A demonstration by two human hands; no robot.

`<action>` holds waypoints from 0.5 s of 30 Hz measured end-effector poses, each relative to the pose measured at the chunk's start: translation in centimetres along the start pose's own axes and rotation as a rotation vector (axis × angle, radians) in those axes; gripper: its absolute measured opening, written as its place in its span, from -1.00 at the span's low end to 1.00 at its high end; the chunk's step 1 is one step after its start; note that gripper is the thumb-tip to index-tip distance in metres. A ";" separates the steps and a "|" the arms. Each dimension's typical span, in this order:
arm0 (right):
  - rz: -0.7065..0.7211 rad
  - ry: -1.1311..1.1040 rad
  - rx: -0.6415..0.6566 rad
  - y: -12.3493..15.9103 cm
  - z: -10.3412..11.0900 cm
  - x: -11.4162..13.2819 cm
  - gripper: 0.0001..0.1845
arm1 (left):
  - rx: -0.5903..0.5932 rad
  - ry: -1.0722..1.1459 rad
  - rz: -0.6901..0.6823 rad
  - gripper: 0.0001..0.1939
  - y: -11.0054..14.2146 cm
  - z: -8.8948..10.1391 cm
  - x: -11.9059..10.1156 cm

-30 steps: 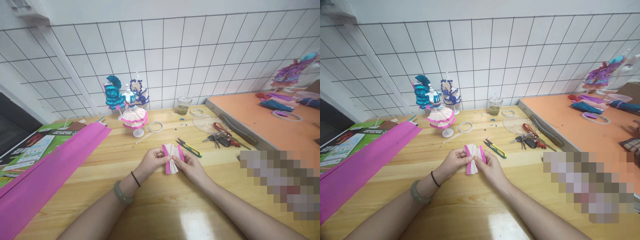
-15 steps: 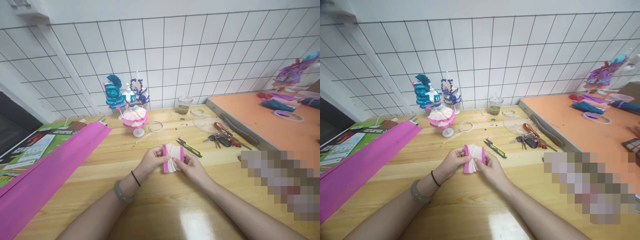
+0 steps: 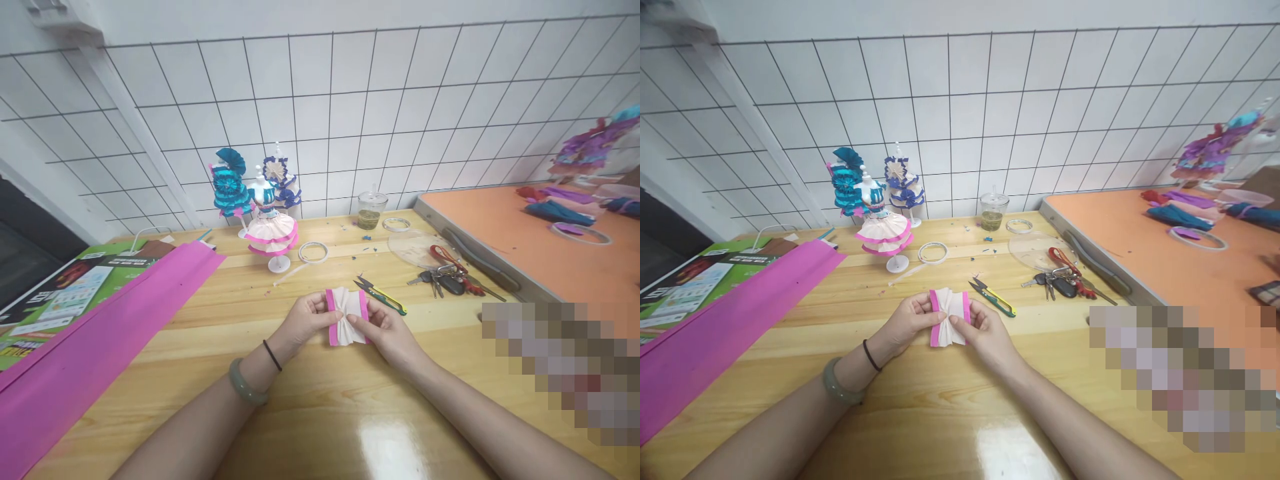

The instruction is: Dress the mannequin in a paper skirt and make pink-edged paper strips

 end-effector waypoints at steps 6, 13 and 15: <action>-0.016 -0.009 -0.003 -0.1 0.0 0.0 -0.66 | 0.010 -0.003 0.021 -0.57 -0.1 0.0 0.1; -0.031 -0.086 0.000 -0.2 0.3 -0.2 -0.65 | 0.011 0.004 0.004 -0.59 -0.1 0.2 0.0; -0.027 -0.102 0.008 -0.2 0.3 -0.2 -0.63 | 0.005 0.004 0.006 -0.57 0.0 0.2 0.0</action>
Point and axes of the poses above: each hand's wrist, its own y-axis away from the middle knuckle, its own z-axis out of the back of the hand, x = y × z, the point moved 5 cm from there along -y, towards the middle knuckle, and after that the axes turned 4 degrees about -z, right-handed, at the moved point
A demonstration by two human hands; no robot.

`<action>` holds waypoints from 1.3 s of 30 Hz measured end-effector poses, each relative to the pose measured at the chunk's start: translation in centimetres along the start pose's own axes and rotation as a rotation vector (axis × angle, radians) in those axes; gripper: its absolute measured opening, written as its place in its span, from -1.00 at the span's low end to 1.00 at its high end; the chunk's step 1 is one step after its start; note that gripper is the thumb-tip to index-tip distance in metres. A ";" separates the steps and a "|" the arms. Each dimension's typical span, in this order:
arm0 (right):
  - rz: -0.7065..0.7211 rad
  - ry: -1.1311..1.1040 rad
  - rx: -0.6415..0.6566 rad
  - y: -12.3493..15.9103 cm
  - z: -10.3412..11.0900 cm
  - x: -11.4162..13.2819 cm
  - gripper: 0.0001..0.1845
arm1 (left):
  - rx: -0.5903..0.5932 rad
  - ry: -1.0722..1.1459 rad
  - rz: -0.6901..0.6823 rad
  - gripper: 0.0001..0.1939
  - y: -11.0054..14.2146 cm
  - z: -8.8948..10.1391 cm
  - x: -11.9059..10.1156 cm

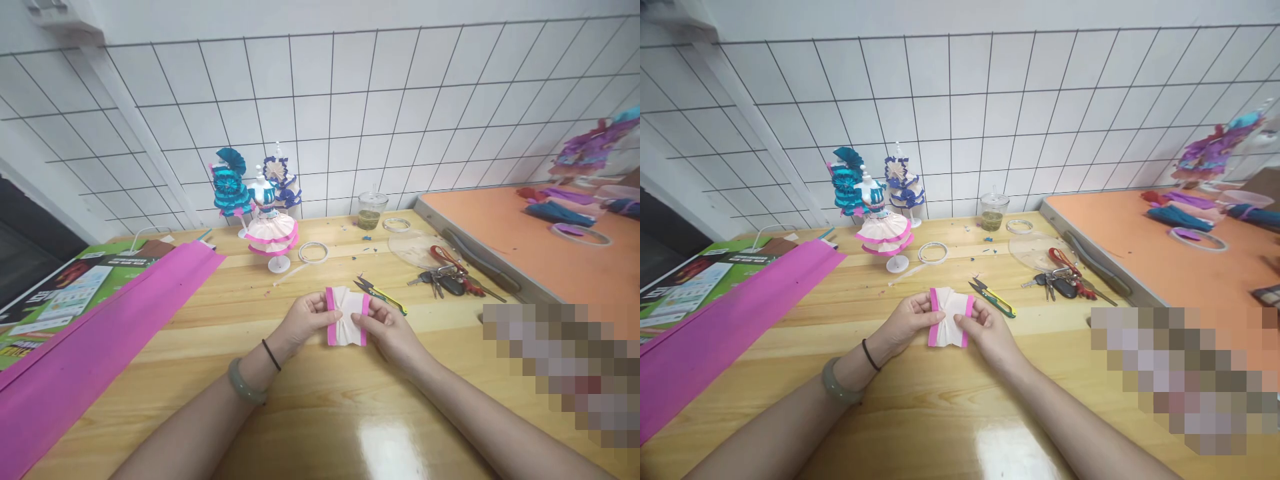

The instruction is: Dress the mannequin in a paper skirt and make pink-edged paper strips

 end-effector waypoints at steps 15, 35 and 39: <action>0.087 0.069 0.009 0.0 -0.1 0.3 -0.59 | 0.024 -0.055 0.062 -0.56 0.1 -0.2 0.1; 0.032 0.052 -0.004 -0.2 0.1 -0.1 -0.58 | 0.023 -0.043 0.014 -0.57 0.1 -0.3 -0.1; 0.050 0.063 -0.014 -0.3 0.1 -0.1 -0.59 | 0.037 -0.036 0.020 -0.57 0.1 -0.4 -0.2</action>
Point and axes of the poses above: each hand's wrist, its own y-axis away from the middle knuckle, its own z-axis out of the back of the hand, x = y × z, the point moved 5 cm from there along -y, towards the middle knuckle, and after that the axes turned 4 degrees about -z, right-handed, at the moved point
